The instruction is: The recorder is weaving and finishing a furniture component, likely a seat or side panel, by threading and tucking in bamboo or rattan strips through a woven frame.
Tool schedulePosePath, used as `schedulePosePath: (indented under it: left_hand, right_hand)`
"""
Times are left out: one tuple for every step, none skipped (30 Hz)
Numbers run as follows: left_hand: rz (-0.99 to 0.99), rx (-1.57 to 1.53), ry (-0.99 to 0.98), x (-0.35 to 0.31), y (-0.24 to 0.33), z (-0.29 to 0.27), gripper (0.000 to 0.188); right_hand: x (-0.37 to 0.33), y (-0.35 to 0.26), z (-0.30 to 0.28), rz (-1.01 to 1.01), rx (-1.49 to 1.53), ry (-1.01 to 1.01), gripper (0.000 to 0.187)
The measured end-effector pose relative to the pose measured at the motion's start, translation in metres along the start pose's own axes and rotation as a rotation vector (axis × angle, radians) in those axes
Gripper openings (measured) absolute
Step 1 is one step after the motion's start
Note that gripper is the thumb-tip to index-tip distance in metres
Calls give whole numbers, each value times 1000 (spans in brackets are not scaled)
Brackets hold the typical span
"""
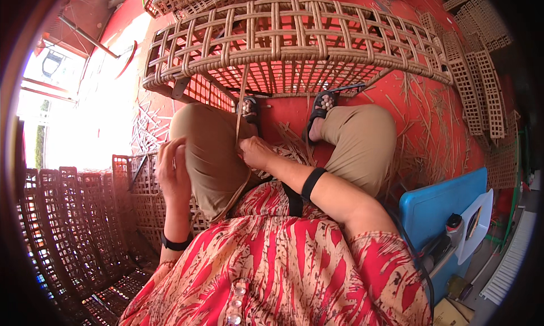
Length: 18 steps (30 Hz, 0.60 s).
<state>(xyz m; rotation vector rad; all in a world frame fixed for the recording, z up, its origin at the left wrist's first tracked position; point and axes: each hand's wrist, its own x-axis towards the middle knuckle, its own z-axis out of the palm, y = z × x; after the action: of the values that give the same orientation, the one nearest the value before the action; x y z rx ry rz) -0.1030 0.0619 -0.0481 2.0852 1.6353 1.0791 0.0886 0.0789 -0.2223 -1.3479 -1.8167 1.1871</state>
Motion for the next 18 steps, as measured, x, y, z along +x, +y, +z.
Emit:
schedulePosePath:
  left_hand:
    - [56,-60,-67,11,16,13,24]
    - [48,-7,-119,21,21,31,31]
    - [44,-85,-140,36,23,50,38]
    - [-9,-118,-165,53,30,65,42]
    - [-51,-212,-150,68,25,77,45]
    - [-26,-344,-122,82,10,93,43]
    - [-143,-556,-159,97,9,103,40]
    - [-259,-771,-200,106,11,112,37]
    - [-256,-769,-210,110,20,115,37]
    - [-310,-906,-255,115,35,116,35]
    - [-367,-1040,-298,121,43,118,32]
    - [-362,-1039,-309,125,39,123,32]
    - [-405,-1067,-317,132,33,125,29]
    - [-448,-1094,-323,137,27,128,25]
    - [-482,-1141,-310,137,27,129,19]
    - [-480,-1136,-313,138,17,132,19]
    - [-296,-1056,-245,140,0,138,14]
    - [-114,-973,-180,142,-10,142,10]
  right_hand:
    - [2,-1,4,-1,-117,-16,13]
    - [5,1,4,3,-243,-26,12]
    - [3,4,6,10,-156,14,13]
    - [-1,3,2,24,-154,30,13]
    - [-4,-8,2,-13,-176,64,13]
    - [-8,-16,4,-45,-198,98,14]
    - [-8,-20,5,-47,-192,96,14]
    - [-8,-21,3,-43,-229,60,17]
    - [-8,-22,2,-36,-264,29,20]
    - [-8,-23,-1,-30,-261,44,20]
    - [-8,-25,-3,19,-244,23,21]
    - [-10,-27,-4,68,-228,0,23]
    - [-11,-27,-4,66,-225,7,23]
    - [-14,-27,-5,7,-247,28,24]
    - [-15,-25,-6,-50,-268,48,25]
    - [-17,-25,-6,-52,-264,52,25]
    - [-17,-26,-6,-42,-231,67,23]
    - [-17,-26,-6,-31,-197,83,22]
